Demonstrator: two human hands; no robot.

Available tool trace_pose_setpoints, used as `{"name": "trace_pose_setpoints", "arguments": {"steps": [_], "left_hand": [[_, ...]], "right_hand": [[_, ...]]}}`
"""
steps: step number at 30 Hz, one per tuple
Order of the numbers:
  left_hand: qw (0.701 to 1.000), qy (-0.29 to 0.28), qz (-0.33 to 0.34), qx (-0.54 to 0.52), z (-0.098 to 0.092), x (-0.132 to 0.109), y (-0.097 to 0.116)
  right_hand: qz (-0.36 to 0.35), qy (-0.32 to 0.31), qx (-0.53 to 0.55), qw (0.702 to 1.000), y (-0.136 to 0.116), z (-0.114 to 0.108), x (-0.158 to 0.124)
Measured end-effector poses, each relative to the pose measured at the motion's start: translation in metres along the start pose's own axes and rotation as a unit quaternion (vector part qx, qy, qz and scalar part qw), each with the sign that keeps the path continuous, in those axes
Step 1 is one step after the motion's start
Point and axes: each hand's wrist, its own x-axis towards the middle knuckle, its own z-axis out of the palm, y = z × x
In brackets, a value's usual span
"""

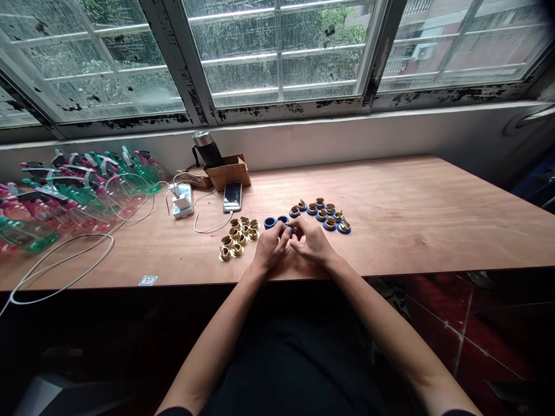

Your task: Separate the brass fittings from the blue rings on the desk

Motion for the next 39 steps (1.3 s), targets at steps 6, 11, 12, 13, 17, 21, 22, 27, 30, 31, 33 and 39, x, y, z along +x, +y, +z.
{"name": "trace_pose_setpoints", "arguments": {"steps": [6, 11, 12, 13, 17, 21, 22, 27, 30, 31, 33, 39], "left_hand": [[1.000, -0.013, -0.003, 0.007, 0.0001, -0.0011, 0.0007], [1.000, -0.011, -0.010, -0.001, -0.0003, 0.0002, 0.0001], [1.000, -0.010, -0.011, -0.003, -0.0002, 0.0005, -0.0004], [1.000, -0.009, -0.012, -0.005, -0.0002, 0.0008, -0.0009], [1.000, -0.004, -0.012, -0.002, 0.0001, 0.0010, -0.0021], [1.000, -0.002, -0.014, 0.000, 0.0001, 0.0008, -0.0016], [1.000, -0.004, -0.016, 0.000, 0.0001, 0.0008, -0.0015], [1.000, -0.005, -0.017, 0.007, 0.0010, 0.0010, -0.0025], [1.000, 0.003, -0.014, 0.009, 0.0020, 0.0008, -0.0043], [1.000, 0.005, -0.014, 0.009, 0.0022, 0.0008, -0.0048], [1.000, 0.006, -0.014, 0.010, 0.0024, 0.0009, -0.0050], [1.000, 0.008, -0.014, 0.021, 0.0016, 0.0014, -0.0019]], "right_hand": [[-0.002, -0.003, -0.014, 1.000, -0.0004, -0.0002, -0.0009], [0.016, -0.005, 0.003, 1.000, 0.0012, 0.0017, -0.0006], [0.019, -0.008, 0.007, 1.000, 0.0015, 0.0019, -0.0005], [0.021, -0.011, 0.011, 1.000, 0.0018, 0.0021, -0.0003], [0.021, -0.013, 0.012, 1.000, 0.0026, 0.0024, 0.0000], [0.025, -0.017, 0.010, 1.000, 0.0031, 0.0023, -0.0002], [0.026, -0.017, 0.009, 0.999, 0.0032, 0.0023, -0.0002], [0.031, -0.015, 0.002, 0.999, 0.0035, 0.0024, -0.0006], [0.031, -0.017, 0.000, 0.999, 0.0034, 0.0027, -0.0007], [0.031, -0.017, -0.002, 0.999, 0.0033, 0.0029, -0.0008], [0.032, -0.018, -0.005, 0.999, 0.0032, 0.0033, -0.0008], [0.038, -0.029, -0.005, 0.999, 0.0020, 0.0042, -0.0007]]}}
